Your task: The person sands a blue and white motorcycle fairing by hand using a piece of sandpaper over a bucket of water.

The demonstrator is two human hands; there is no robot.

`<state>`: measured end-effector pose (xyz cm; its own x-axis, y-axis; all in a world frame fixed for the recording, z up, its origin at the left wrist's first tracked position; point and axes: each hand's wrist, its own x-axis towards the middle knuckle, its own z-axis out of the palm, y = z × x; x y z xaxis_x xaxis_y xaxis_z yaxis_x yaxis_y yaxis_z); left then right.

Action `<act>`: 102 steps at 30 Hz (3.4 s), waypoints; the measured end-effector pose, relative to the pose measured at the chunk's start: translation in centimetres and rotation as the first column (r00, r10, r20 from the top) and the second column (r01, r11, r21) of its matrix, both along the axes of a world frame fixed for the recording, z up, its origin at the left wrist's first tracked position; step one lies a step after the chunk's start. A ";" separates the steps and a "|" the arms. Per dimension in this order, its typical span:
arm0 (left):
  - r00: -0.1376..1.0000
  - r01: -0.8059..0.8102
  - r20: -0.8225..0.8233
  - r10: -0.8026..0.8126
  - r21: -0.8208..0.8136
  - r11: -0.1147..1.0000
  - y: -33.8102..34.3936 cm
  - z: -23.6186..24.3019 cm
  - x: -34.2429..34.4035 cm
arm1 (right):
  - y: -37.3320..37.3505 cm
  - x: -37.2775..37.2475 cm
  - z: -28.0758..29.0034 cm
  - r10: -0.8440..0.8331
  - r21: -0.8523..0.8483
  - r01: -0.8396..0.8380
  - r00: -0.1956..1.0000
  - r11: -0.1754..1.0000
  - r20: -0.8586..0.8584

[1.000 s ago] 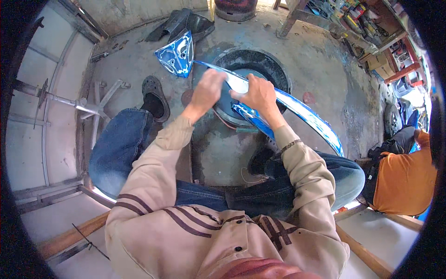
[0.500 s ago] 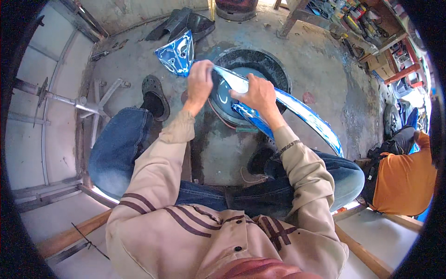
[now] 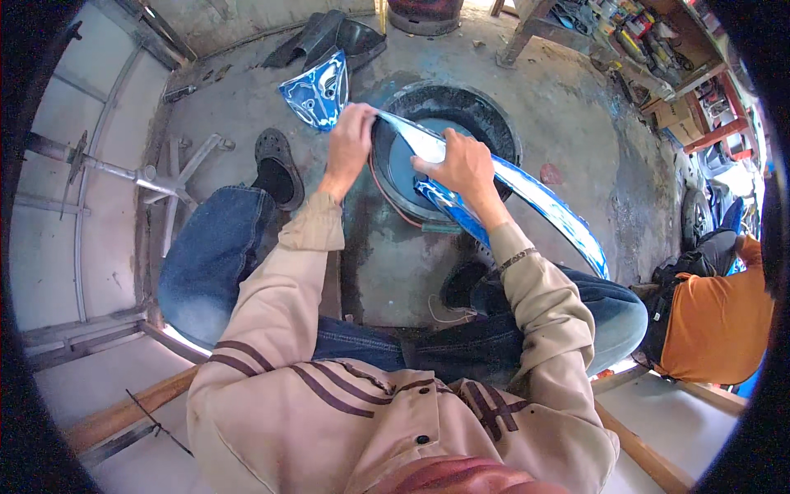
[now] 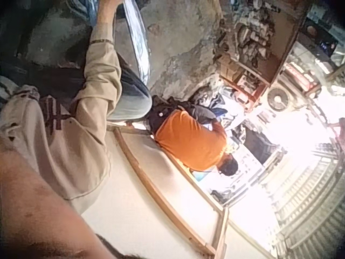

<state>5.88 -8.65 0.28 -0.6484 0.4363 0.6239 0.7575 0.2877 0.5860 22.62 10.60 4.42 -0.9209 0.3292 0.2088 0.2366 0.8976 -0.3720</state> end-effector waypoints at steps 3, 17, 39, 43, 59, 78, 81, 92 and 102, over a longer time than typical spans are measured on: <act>0.994 -0.055 -0.094 0.056 0.013 0.998 0.0 -0.5 0.2 | -0.2 -0.2 -0.1 -0.001 0.007 0.001 1.000 1.000 -0.010; 0.998 0.018 -0.053 -0.021 -0.047 0.999 0.8 -0.2 2.0 | 0.1 -0.3 -0.1 0.003 -0.004 -0.003 1.000 1.000 0.001; 0.961 0.061 -0.265 -0.083 -0.093 0.994 1.2 -0.6 2.0 | 0.0 0.0 -0.3 0.002 -0.008 -0.002 1.000 1.000 -0.023; 0.988 -0.128 -0.109 0.113 -0.146 0.981 -0.1 0.4 -0.5 | -0.2 -0.2 0.2 -0.001 -0.015 0.002 1.000 1.000 0.002; 0.924 0.249 -0.265 -0.274 -0.124 0.960 1.8 0.0 5.3 | 0.5 0.0 -0.7 0.014 0.029 -0.013 1.000 1.000 -0.015; 1.000 -0.023 -0.009 0.023 -0.019 1.000 1.3 -0.1 1.8 | 0.1 -0.2 0.0 0.000 -0.012 0.000 1.000 1.000 0.019; 0.966 0.188 -0.172 -0.194 -0.046 0.981 1.4 -0.8 4.1 | 0.4 0.1 0.0 0.015 0.029 -0.016 0.999 0.999 0.037; 0.969 0.128 -0.217 -0.120 0.023 0.992 1.5 -1.0 3.1 | 0.1 0.1 0.2 -0.017 0.009 0.017 0.996 1.000 0.083; 0.967 0.051 -0.253 -0.042 0.030 0.998 1.4 -1.3 2.5 | 0.4 0.1 0.3 -0.010 0.006 0.009 0.997 1.000 0.078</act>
